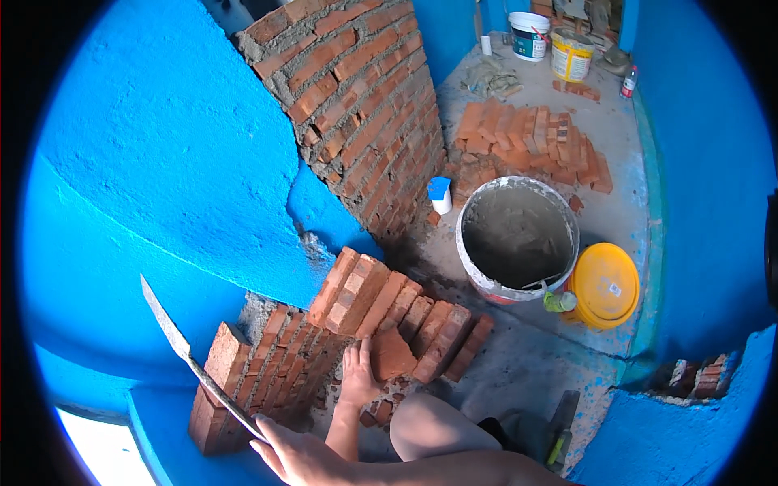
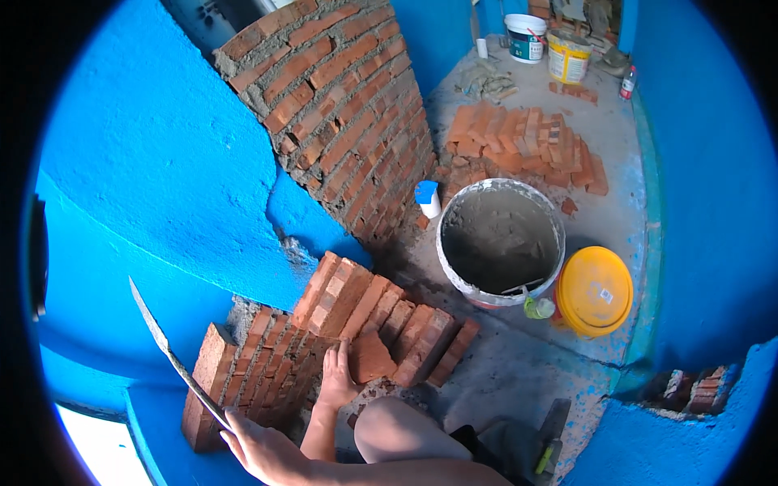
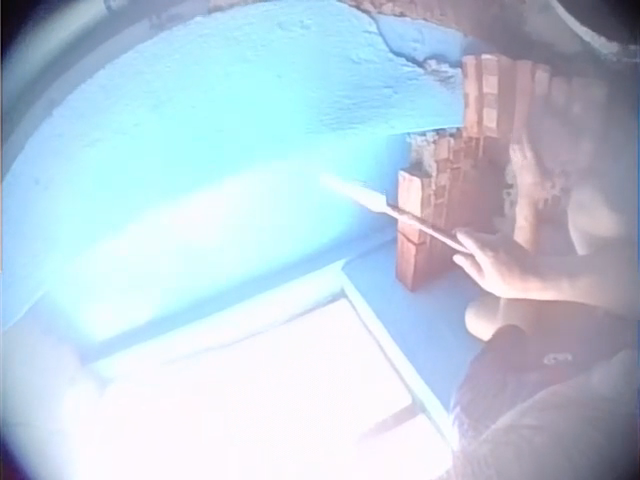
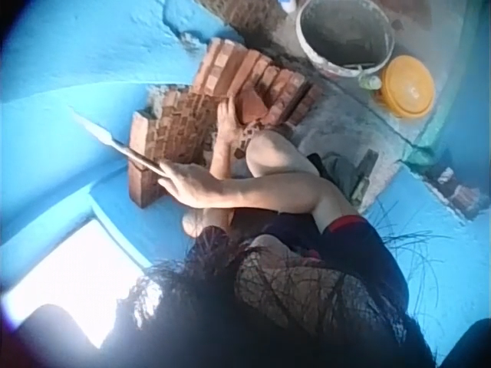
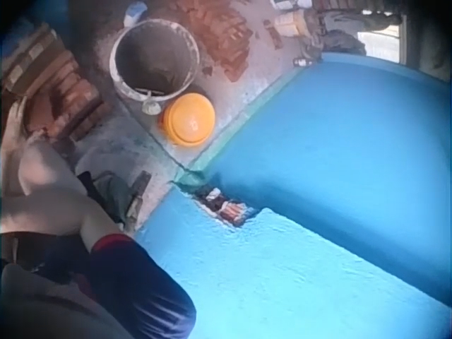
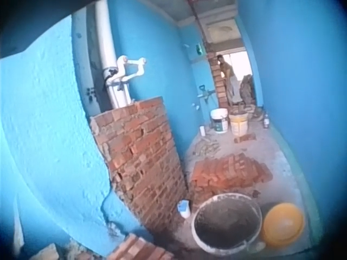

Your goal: The person scoops mortar from a bucket using a trowel, spreads and smooths it along the top of a brick wall with trowels, and places bricks onto the mortar bed, tapping them into position.

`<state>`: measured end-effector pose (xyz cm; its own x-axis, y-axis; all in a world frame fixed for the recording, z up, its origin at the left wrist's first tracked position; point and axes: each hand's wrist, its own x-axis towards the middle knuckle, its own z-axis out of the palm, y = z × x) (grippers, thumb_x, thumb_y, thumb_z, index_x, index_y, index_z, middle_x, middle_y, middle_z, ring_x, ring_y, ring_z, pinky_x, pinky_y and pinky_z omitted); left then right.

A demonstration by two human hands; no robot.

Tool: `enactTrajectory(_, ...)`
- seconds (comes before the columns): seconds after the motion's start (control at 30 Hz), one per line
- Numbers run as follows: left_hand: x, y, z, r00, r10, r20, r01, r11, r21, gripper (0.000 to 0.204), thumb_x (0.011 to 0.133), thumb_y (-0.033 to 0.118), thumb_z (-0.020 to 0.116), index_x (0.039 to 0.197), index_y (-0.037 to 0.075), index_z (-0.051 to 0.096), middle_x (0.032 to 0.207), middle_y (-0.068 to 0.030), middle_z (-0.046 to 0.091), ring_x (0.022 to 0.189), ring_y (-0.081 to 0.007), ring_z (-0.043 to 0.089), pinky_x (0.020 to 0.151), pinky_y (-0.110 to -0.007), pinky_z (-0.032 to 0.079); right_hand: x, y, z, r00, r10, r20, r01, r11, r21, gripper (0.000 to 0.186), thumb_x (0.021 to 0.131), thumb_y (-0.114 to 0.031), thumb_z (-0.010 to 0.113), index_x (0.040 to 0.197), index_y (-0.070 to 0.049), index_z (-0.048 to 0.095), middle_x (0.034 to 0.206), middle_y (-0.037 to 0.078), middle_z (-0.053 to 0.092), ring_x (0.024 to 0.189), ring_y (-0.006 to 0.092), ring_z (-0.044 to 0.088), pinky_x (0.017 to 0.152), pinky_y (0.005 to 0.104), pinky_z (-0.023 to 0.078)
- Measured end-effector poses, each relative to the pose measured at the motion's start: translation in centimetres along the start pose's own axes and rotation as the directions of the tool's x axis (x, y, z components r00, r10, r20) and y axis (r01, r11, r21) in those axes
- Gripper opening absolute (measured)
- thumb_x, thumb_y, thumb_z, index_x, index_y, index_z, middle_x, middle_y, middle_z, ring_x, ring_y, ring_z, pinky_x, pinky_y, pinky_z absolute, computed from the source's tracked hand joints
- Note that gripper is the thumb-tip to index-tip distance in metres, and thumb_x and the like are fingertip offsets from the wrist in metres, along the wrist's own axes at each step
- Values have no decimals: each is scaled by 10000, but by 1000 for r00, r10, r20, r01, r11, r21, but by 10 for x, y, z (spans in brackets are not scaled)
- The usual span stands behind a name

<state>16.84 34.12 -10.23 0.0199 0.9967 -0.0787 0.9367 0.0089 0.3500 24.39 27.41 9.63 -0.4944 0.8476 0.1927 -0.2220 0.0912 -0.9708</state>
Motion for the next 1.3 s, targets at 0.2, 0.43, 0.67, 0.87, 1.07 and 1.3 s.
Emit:
enactTrajectory(0.2,-2,3,22,993,14,117,-12,1000,-22,1104,582,271,849,1478,44,246,1361,-256,328,1280,-464,322,1123,-510,234,-1,-2,4,1000,-7,3,7,1000,7,263,914,-201,581,1068,-6,496,777,222,616,605,400,611,502,478,475)
enactTrajectory(0.43,-6,2,13,983,-178,50,185,955,-232,1045,549,262,888,1435,123,349,1382,-220,390,1303,-406,336,1100,-515,264,-4,11,20,999,-35,24,35,999,-23,253,915,-196,579,1065,-11,495,782,232,612,606,413,610,504,479,480)
enactTrajectory(0.67,-109,-21,-53,915,-394,81,-99,-415,-904,629,846,428,660,1314,49,478,1209,-100,585,1122,-233,549,978,-385,438,2,-18,-30,965,-71,252,110,983,-146,331,926,-212,610,1176,-11,525,787,188,649,678,360,663,553,439,498)
enactTrajectory(0.87,-180,-50,-60,886,-463,-20,-238,-417,-877,748,868,624,536,1382,89,443,1329,-143,541,1216,-320,531,1035,-489,426,8,-21,-39,982,-48,182,80,982,-170,271,931,-244,611,1078,-23,557,756,208,631,675,390,649,552,448,489)
enactTrajectory(1.07,-201,-48,-45,885,-458,86,-237,-601,-763,669,890,622,493,1367,153,482,1272,-98,588,1138,-287,578,968,-500,462,22,-12,-43,994,-54,95,65,990,-124,285,963,-234,588,1162,-33,553,647,-14,515,514,80,505,463,274,411)
enactTrajectory(1.3,-170,-21,-101,983,-168,-80,-185,-856,-482,791,885,640,421,1423,61,383,1285,-234,525,1115,-406,532,1058,-603,325,25,-32,-51,987,163,-5,-160,975,155,279,985,-208,538,1194,-25,511,649,-21,472,434,56,445,378,221,354)
